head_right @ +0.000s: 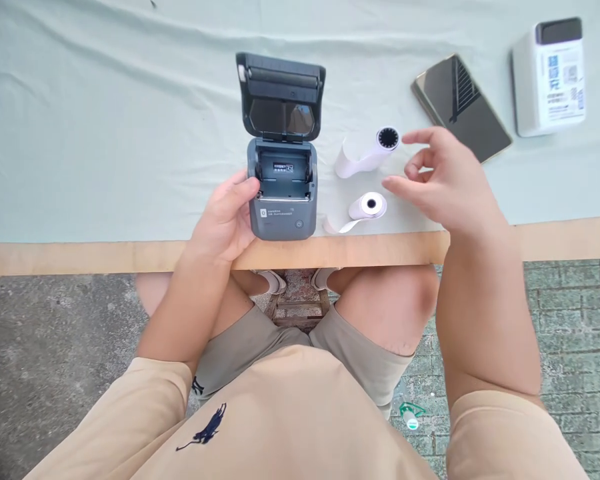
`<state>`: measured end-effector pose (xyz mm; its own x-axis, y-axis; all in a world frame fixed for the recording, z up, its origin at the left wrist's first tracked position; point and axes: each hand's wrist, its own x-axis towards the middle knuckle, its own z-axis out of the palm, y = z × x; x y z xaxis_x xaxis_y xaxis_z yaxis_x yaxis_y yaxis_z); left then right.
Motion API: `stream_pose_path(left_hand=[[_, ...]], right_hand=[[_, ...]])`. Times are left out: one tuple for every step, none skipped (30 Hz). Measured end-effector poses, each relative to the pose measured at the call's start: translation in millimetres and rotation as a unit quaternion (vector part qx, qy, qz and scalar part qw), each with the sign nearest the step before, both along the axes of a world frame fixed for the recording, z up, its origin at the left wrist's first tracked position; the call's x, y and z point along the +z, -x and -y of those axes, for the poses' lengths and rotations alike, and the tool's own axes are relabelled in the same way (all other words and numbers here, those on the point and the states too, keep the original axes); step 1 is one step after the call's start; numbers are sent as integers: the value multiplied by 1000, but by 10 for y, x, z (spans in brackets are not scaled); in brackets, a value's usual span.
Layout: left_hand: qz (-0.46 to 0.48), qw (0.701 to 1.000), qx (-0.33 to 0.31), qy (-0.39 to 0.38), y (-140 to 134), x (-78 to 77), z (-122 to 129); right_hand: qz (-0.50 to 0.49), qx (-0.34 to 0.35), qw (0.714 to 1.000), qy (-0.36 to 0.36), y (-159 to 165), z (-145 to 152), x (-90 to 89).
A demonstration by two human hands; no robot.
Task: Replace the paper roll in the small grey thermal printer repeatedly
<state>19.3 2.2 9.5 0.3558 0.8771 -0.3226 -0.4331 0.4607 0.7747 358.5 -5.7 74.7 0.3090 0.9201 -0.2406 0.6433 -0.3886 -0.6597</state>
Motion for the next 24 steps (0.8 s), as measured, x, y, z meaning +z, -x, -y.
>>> stream_pose_path(left_hand=[[1,1000,1,0,-1,0,2],[1,1000,0,1,-2,-1,4],[0,1000,1,1,-1,-4,6],[-1,1000,1,1,0,-8,7],[-1,1000,-1,0,1,-14,8],[-1,1000,-2,-1,2,-19,8],[0,1000,-2,-2,2,-24,8],[1,1000,-2,-3,1,-28,8],[2,1000,-2,-4,0,-31,8],[3,1000,-3,-4,-2,-32,8],[4,1000,-3,-4,-4,-33,7],[4,1000,-4,-5,-6,-34,7],[5,1000,-6,-7,-8,-34,8],[5,1000,-6,-9,-9,-35,8],[5,1000,-5,-10,-10,-36,9],[5,1000,-5,-10,-11,-36,10],[5,1000,-2,-10,-13,-34,11],[3,1000,0,-10,-15,-31,12],[1,1000,2,-10,-18,-27,12],[-1,1000,4,-12,-21,-22,11],[-4,1000,7,-15,-25,-17,10],[-6,1000,9,-17,-28,-14,9],[-8,1000,10,-19,-31,-13,8],[-8,1000,9,-19,-34,-14,8]], right_hand=[[1,8,1000,14,84,-90,-20],[2,20,1000,15,160,-169,-48],[3,31,999,8,219,-233,-82],[7,40,999,-6,253,-279,-121],[12,46,999,-22,260,-309,-161],[15,49,998,-34,241,-324,-198],[15,46,998,-50,204,-324,-226],[8,43,996,-71,158,-312,-237],[-9,43,994,-100,116,-288,-225],[-35,47,989,-136,92,-253,-185],[-67,54,981,-176,94,-206,-116],[-100,67,970,-211,129,-151,-20],[-130,86,960,-232,198,-91,95],[-145,117,953,-240,296,-32,218],[-158,161,950,-214,414,22,338],[-167,226,945,-169,542,65,442],[-175,325,924,-99,670,93,521],[-147,370,913,-88,788,103,569],[-100,413,901,-87,890,96,588],[-46,439,892,-95,973,75,581],[11,445,888,-113,1037,43,556],[59,443,886,-124,1085,5,521],[93,434,887,-124,1118,-35,484],[115,420,892,-118,1142,-73,448]])
